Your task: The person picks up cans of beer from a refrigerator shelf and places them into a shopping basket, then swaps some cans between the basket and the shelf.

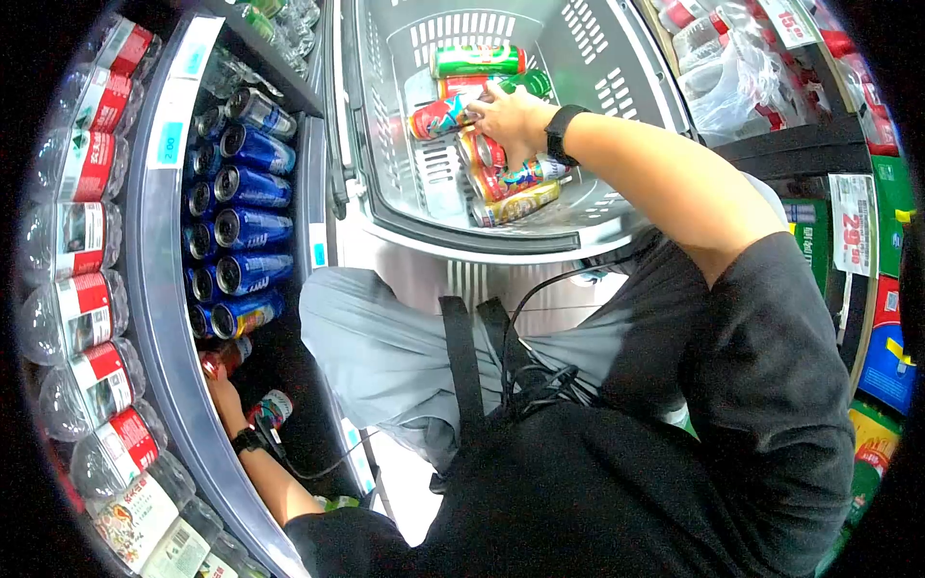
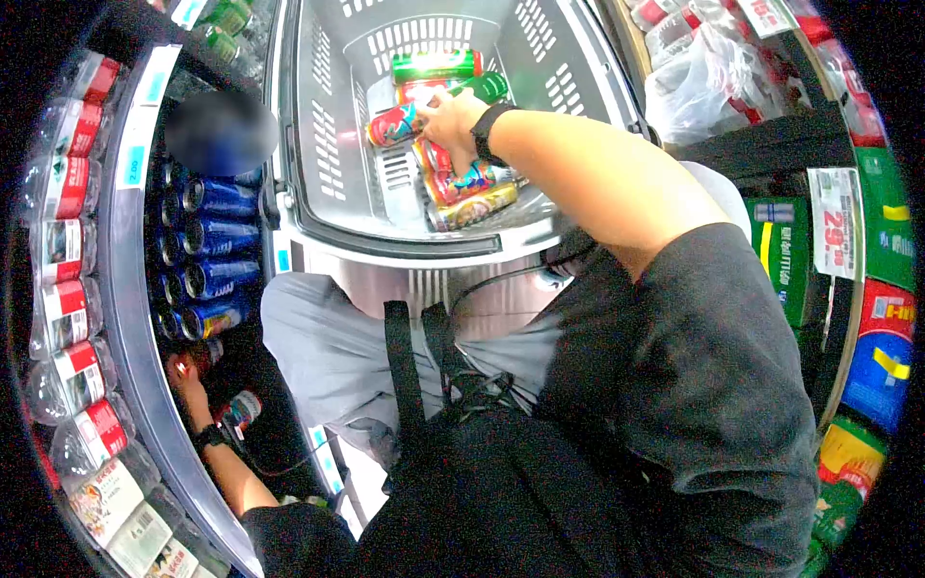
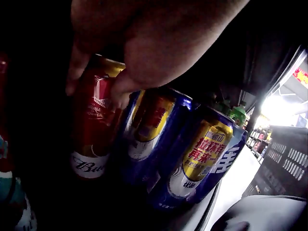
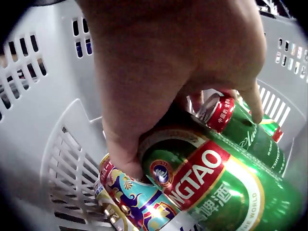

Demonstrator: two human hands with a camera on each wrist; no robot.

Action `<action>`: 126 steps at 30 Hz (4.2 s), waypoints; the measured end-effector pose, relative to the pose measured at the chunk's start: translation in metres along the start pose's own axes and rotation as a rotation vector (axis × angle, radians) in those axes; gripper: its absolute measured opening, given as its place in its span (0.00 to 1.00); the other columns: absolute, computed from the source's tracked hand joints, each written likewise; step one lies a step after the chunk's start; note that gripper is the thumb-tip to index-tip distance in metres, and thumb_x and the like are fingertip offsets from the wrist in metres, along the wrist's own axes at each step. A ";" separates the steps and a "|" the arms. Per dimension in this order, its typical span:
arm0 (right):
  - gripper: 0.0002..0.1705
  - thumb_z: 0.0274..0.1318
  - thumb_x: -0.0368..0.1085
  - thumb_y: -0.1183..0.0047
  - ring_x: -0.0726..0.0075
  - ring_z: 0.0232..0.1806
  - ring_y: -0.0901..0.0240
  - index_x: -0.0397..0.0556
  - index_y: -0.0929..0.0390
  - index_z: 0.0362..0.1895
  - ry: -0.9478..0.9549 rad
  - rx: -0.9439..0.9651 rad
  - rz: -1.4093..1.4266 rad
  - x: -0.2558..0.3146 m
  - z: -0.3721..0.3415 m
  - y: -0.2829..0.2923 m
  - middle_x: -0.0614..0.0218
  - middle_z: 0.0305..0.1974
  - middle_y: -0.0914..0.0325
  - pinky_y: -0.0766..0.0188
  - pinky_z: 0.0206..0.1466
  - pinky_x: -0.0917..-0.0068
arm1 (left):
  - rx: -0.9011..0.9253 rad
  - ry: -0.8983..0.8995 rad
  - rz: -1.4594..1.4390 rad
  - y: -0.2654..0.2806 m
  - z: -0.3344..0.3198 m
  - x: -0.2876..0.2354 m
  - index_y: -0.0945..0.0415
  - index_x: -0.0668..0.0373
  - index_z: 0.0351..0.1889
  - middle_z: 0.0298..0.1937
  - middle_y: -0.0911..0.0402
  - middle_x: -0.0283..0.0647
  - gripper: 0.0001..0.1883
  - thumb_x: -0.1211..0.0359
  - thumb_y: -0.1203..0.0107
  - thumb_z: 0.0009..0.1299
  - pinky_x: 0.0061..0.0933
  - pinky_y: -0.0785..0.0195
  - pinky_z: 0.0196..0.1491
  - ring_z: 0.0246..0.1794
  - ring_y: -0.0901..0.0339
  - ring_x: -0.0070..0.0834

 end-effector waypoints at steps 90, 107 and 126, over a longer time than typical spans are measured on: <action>0.35 0.36 0.32 0.37 0.61 0.46 0.26 0.39 0.29 0.55 -0.033 -0.607 0.426 -0.070 -0.170 0.195 0.50 0.45 0.23 0.33 0.54 0.71 | 0.118 0.123 -0.062 0.013 -0.043 -0.008 0.36 0.62 0.66 0.63 0.30 0.56 0.25 0.64 0.48 0.72 0.41 0.38 0.62 0.60 0.30 0.46; 0.47 0.23 0.42 0.33 0.60 0.48 0.24 0.31 0.31 0.54 0.325 -0.827 1.078 0.056 -0.237 0.262 0.50 0.48 0.25 0.29 0.53 0.69 | 0.155 0.164 0.038 0.062 -0.103 -0.097 0.34 0.62 0.63 0.64 0.32 0.57 0.24 0.67 0.47 0.70 0.44 0.43 0.65 0.62 0.33 0.49; 0.30 0.36 0.40 0.32 0.54 0.35 0.22 0.47 0.25 0.48 0.603 -0.491 0.880 0.185 -0.198 0.225 0.60 0.39 0.23 0.24 0.33 0.64 | 0.019 -0.639 -0.780 0.113 -0.182 -0.378 0.30 0.67 0.51 0.46 0.20 0.52 0.34 0.68 0.29 0.46 0.42 0.26 0.48 0.44 0.20 0.46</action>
Point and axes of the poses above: each hand's wrist, its own z-axis towards the middle knuckle, its own y-axis out of the back of the hand, x = y × z, the point moved 8 cm from there along z, towards the middle knuckle
